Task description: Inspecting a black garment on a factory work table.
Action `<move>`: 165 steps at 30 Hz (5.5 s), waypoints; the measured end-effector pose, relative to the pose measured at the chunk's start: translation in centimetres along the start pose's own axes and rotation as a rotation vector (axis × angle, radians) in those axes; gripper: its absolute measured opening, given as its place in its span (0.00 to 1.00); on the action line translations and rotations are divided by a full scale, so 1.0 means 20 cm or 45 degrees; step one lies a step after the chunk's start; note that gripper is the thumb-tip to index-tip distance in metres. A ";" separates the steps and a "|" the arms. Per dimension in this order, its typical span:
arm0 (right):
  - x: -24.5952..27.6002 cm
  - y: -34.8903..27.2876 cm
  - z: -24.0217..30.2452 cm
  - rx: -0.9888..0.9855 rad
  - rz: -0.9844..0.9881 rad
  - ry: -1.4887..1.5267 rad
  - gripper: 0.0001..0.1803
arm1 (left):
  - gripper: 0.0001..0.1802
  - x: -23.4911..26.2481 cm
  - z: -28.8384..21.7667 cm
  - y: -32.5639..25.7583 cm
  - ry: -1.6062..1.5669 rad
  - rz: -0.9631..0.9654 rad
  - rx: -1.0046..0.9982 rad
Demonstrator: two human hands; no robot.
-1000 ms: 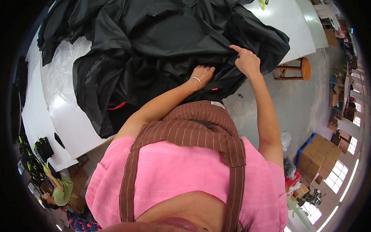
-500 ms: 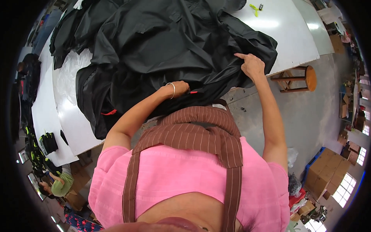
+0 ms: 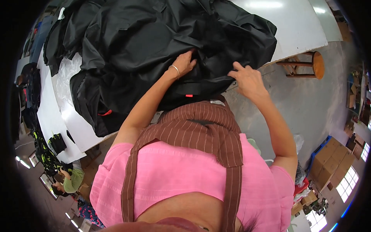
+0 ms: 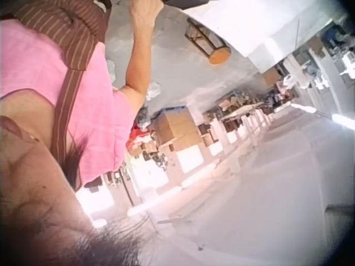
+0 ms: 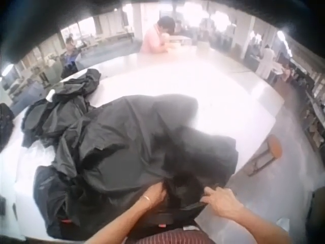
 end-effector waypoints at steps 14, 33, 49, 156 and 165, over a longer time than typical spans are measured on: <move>0.23 0.08 0.20 0.187 -0.074 0.828 0.24 | 0.26 -0.09 -0.05 -0.13 0.439 0.097 0.001; -0.16 0.74 0.00 -0.088 -0.181 1.239 0.22 | 0.11 0.02 0.01 -0.60 0.757 0.861 -0.106; -0.45 0.16 0.34 0.284 0.101 0.208 0.09 | 0.28 -0.23 0.04 -0.12 0.541 -0.044 -0.534; -0.16 0.32 -0.18 -0.145 -0.633 0.370 0.10 | 0.25 -0.41 -0.31 -0.09 0.496 -0.141 -0.324; 0.07 0.33 -0.17 -0.036 -0.369 0.567 0.27 | 0.11 -0.06 -0.36 -0.20 0.371 0.309 -0.381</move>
Point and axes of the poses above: each hand's wrist, its own y-axis towards the middle knuckle, its own x-axis out of the back of the hand, z = x × y, the point moved 7 cm from there along y, towards the middle knuckle, and after that the axes turned 15 degrees about y, right-handed, at the moved point
